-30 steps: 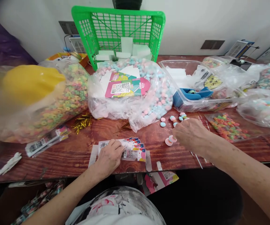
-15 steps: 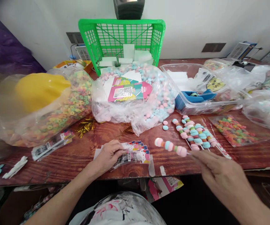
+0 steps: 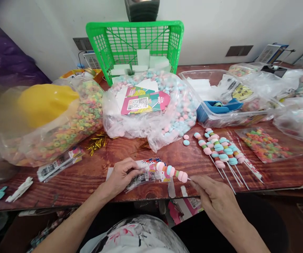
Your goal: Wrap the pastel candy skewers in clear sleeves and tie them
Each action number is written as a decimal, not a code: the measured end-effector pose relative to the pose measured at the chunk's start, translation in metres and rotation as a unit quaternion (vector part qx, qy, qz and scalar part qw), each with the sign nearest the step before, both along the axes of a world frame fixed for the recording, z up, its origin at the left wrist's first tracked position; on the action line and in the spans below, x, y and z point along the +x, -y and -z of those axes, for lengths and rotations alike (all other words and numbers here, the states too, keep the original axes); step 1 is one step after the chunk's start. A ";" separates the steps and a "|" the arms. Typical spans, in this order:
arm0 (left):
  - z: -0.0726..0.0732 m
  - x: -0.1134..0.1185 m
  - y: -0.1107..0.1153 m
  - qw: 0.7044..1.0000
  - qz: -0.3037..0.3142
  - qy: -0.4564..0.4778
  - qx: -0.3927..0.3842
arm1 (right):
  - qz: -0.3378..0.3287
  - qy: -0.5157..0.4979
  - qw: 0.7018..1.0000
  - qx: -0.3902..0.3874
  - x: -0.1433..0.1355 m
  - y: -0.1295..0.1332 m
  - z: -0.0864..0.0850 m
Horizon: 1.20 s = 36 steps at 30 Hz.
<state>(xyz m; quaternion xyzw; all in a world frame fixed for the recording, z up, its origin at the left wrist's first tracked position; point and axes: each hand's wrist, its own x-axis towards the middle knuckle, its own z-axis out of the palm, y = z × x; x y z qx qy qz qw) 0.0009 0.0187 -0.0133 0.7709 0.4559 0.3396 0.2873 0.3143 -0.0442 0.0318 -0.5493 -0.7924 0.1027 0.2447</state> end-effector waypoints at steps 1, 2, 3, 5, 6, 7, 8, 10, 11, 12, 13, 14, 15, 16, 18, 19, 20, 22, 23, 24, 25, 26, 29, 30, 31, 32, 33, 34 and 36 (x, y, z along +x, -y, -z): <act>0.001 0.000 0.000 1.000 0.001 0.001 0.004 | 0.000 -0.003 1.000 -0.009 0.000 0.000 0.000; 0.002 0.000 0.001 1.000 0.002 0.001 0.008 | -0.002 -0.007 1.000 -0.018 0.000 0.000 0.000; 0.003 -0.001 0.001 1.000 0.003 0.000 0.012 | -0.007 -0.009 1.000 -0.026 -0.001 0.000 0.000; 0.004 -0.001 0.001 1.000 0.007 -0.007 0.020 | -0.025 -0.003 0.999 -0.039 -0.003 0.000 -0.002; 0.004 -0.001 0.001 1.000 0.007 -0.011 0.023 | -0.036 0.001 0.999 -0.038 -0.004 0.001 -0.003; 0.004 -0.001 0.001 1.000 0.008 -0.015 0.024 | -0.047 0.007 0.998 -0.029 -0.005 0.001 -0.005; 0.004 -0.001 0.001 1.000 0.007 -0.017 0.024 | -0.056 0.015 0.998 -0.013 -0.005 0.002 -0.007; 0.003 -0.001 0.001 1.000 0.006 -0.017 0.024 | -0.065 0.035 0.997 0.040 -0.005 0.004 -0.011; 0.003 -0.001 0.001 1.000 0.004 -0.015 0.022 | -0.064 0.047 0.994 0.069 -0.005 0.005 -0.012; 0.003 -0.001 0.001 1.000 0.002 -0.012 0.020 | -0.060 0.061 0.992 0.094 -0.005 0.006 -0.013; 0.002 0.000 0.001 1.000 0.000 -0.008 0.017 | -0.054 0.074 0.989 0.113 -0.005 0.008 -0.013; 0.002 0.000 0.002 1.000 -0.001 -0.006 0.015 | -0.049 0.084 0.987 0.125 -0.005 0.009 -0.012; 0.003 0.000 0.002 1.000 -0.001 -0.004 0.015 | -0.047 0.091 0.986 0.130 -0.005 0.010 -0.011; 0.003 0.000 0.002 1.000 0.000 -0.005 0.019 | -0.048 0.096 0.986 0.130 -0.006 0.011 -0.010; 0.003 -0.001 0.004 0.999 0.012 -0.017 0.034 | -0.050 0.101 0.986 0.126 -0.008 0.011 -0.008; 0.003 -0.001 0.004 0.998 0.021 -0.028 0.045 | -0.052 0.105 0.985 0.126 -0.009 0.010 -0.008; 0.003 -0.001 0.005 0.997 0.033 -0.039 0.057 | -0.056 0.111 0.984 0.127 -0.009 0.009 -0.008; 0.003 -0.002 0.006 0.993 0.054 -0.055 0.084 | -0.064 0.134 0.979 0.140 -0.010 0.007 -0.011; 0.003 -0.002 0.007 0.992 0.060 -0.058 0.098 | -0.065 0.151 0.975 0.149 -0.010 0.005 -0.013; 0.003 -0.002 0.007 0.990 0.063 -0.058 0.112 | -0.063 0.169 0.971 0.159 -0.009 0.004 -0.015; 0.004 -0.002 0.007 0.989 0.062 -0.054 0.123 | -0.059 0.186 0.966 0.167 -0.008 0.003 -0.016; 0.004 -0.002 0.007 0.988 0.059 -0.049 0.131 | -0.055 0.201 0.963 0.171 -0.008 0.003 -0.018; 0.004 -0.002 0.007 0.989 0.052 -0.035 0.133 | -0.054 0.225 0.959 0.167 -0.004 0.004 -0.019; 0.004 -0.002 0.008 0.990 0.049 -0.032 0.128 | -0.052 0.226 0.958 0.167 -0.003 0.005 -0.019; 0.004 -0.002 0.008 0.991 0.046 -0.030 0.122 | -0.046 0.225 0.959 0.168 -0.002 0.006 -0.018; 0.005 -0.002 0.009 0.992 0.042 -0.029 0.114 | -0.038 0.222 0.959 0.170 -0.002 0.008 -0.018; 0.005 -0.003 0.009 0.993 0.040 -0.028 0.105 | -0.029 0.217 0.961 0.171 -0.001 0.009 -0.017; 0.005 -0.003 0.009 0.994 0.038 -0.027 0.098 | -0.023 0.209 0.962 0.171 0.000 0.011 -0.016; 0.006 -0.003 0.010 0.995 0.035 -0.024 0.086 | -0.022 0.192 0.966 0.171 0.001 0.014 -0.014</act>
